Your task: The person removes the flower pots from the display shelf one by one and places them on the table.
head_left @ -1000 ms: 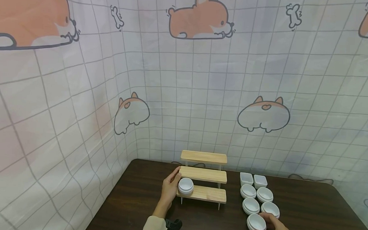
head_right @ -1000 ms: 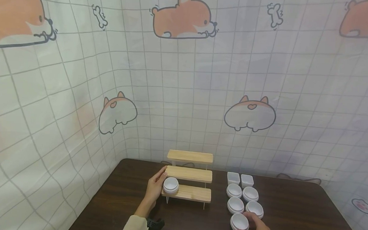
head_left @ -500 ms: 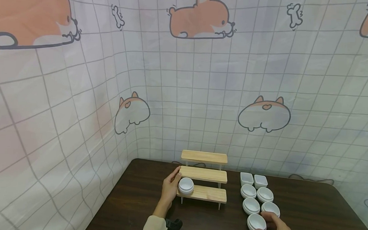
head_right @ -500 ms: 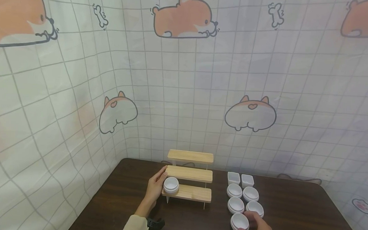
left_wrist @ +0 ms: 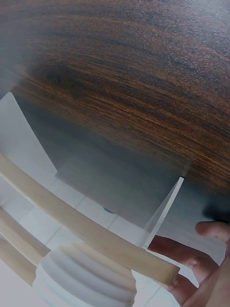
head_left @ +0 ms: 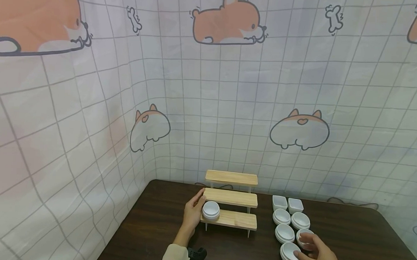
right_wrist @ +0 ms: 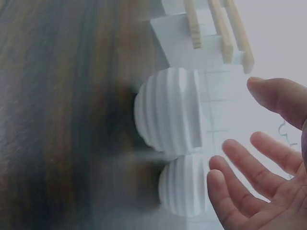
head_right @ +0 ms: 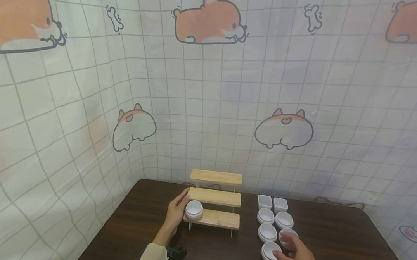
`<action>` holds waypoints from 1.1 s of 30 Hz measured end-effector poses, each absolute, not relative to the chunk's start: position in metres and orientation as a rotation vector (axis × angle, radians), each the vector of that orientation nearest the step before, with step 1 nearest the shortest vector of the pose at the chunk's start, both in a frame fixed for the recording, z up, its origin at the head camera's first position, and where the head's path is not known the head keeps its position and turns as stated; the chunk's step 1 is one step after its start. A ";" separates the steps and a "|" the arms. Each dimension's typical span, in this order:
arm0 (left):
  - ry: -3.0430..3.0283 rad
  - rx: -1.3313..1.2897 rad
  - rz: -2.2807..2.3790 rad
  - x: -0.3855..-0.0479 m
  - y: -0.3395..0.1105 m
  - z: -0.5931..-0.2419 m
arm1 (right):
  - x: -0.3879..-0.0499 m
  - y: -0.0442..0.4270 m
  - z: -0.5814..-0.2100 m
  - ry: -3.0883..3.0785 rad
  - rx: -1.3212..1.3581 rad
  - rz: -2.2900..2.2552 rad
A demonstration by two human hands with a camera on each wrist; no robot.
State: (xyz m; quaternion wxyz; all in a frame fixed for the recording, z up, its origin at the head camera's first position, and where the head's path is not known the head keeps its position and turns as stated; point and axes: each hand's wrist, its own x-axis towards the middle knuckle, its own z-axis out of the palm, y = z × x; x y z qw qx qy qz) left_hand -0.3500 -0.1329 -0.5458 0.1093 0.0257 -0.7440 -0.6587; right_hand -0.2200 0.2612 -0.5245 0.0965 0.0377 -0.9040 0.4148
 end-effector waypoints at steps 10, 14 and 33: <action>-2.190 0.076 -1.936 -0.348 -0.133 -0.543 | -0.228 0.230 -0.504 -2.465 0.122 1.269; -2.193 0.067 -1.933 -0.349 -0.134 -0.544 | -0.232 0.210 -0.498 -2.386 0.158 1.351; -2.196 0.077 -1.926 -0.348 -0.132 -0.544 | -0.259 0.144 -0.507 -2.288 0.207 1.590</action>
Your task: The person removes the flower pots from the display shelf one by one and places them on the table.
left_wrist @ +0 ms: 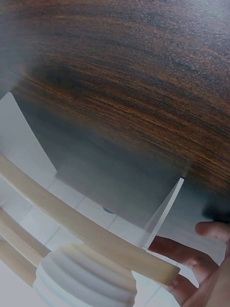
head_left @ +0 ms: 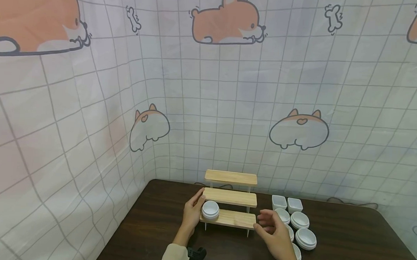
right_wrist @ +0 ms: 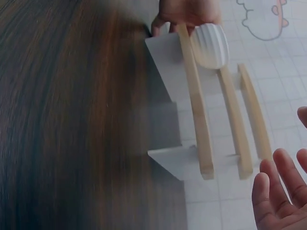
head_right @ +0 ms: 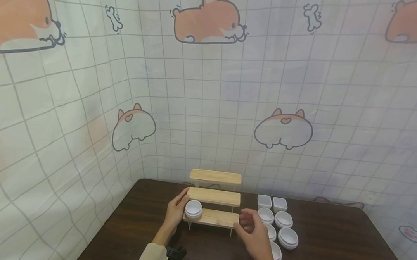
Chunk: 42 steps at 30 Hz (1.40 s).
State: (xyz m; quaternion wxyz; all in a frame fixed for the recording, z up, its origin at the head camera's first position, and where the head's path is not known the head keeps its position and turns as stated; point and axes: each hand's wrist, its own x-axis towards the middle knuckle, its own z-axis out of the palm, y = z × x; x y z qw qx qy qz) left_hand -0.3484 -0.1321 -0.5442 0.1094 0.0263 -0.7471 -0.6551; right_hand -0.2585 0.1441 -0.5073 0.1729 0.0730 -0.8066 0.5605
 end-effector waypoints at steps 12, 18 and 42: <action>-2.196 0.088 -1.939 -0.349 -0.132 -0.545 | -0.269 0.124 -0.514 -2.314 0.185 1.668; -2.190 0.096 -1.937 -0.348 -0.132 -0.544 | -0.280 0.110 -0.519 -2.346 0.170 1.694; -2.222 0.102 -1.943 -0.346 -0.132 -0.541 | -0.307 0.064 -0.522 -2.486 0.335 1.606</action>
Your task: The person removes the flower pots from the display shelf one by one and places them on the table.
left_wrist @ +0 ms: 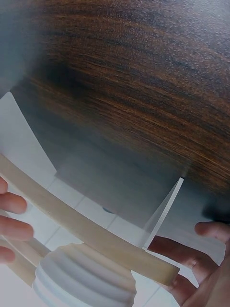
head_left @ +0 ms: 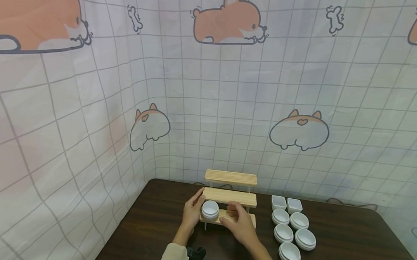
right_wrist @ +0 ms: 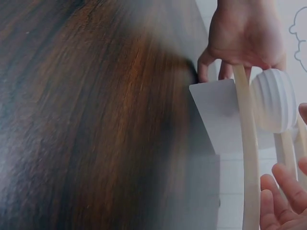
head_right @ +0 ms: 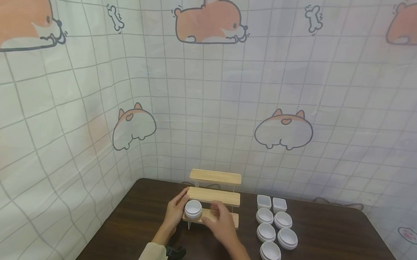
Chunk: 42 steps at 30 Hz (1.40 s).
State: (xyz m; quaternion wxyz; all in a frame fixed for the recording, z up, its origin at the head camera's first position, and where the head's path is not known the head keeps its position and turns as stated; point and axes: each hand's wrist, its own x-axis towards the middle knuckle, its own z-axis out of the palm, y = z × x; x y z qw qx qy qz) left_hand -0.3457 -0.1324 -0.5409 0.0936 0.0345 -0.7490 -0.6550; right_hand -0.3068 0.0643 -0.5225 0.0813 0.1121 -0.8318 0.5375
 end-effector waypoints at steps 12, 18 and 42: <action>-2.229 0.106 -1.942 -0.347 -0.134 -0.543 | -0.313 0.044 -0.525 -2.487 0.441 1.541; -2.228 0.105 -1.931 -0.348 -0.134 -0.543 | -0.317 0.035 -0.525 -2.501 0.444 1.518; -2.211 0.118 -1.926 -0.349 -0.133 -0.543 | -0.313 0.019 -0.529 -2.479 0.283 1.438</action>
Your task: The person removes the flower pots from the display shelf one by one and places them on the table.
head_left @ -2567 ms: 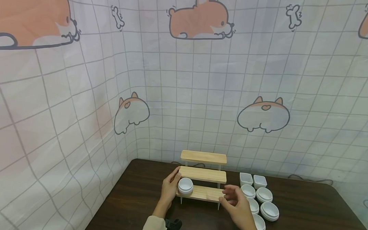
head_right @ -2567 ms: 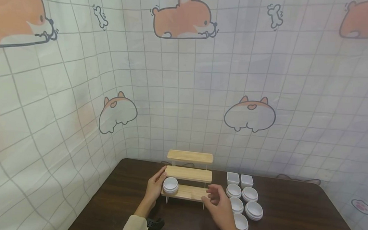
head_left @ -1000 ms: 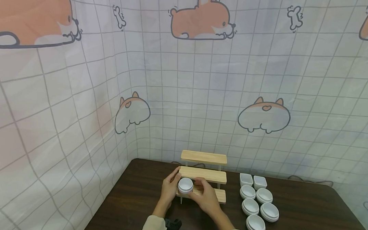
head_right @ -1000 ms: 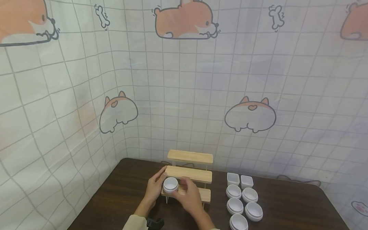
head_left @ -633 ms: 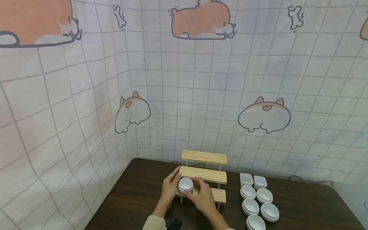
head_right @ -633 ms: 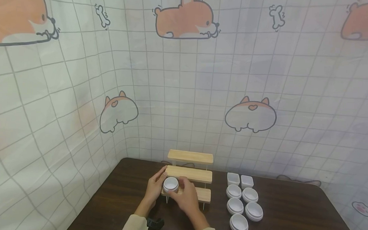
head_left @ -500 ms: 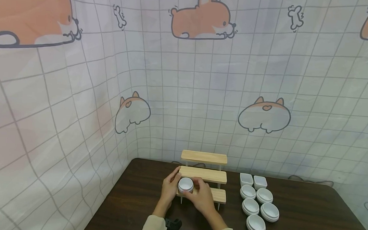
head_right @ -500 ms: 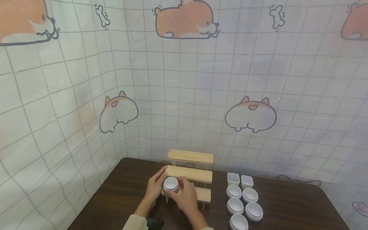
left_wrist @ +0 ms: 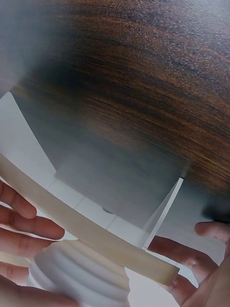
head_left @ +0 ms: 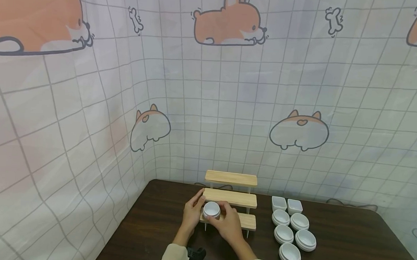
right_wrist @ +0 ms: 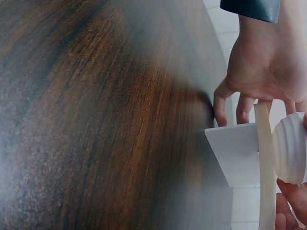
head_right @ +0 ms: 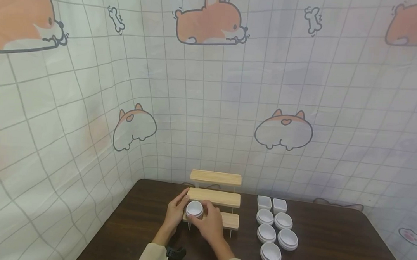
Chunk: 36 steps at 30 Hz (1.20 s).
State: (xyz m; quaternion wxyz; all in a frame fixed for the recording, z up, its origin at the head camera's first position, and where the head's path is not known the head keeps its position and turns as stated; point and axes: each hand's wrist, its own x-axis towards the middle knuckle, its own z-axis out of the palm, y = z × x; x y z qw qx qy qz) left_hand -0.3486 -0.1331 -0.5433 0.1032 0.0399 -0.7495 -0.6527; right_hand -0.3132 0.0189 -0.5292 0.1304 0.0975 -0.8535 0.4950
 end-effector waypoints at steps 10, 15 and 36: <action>-2.187 0.054 -1.971 -0.333 -0.130 -0.523 | -0.305 0.028 -0.528 -2.450 0.295 1.469; -2.187 0.032 -1.963 -0.319 -0.129 -0.506 | -0.298 0.038 -0.526 -2.407 0.276 1.537; -2.184 0.029 -1.953 -0.340 -0.130 -0.536 | -0.274 0.086 -0.523 -2.393 0.151 1.628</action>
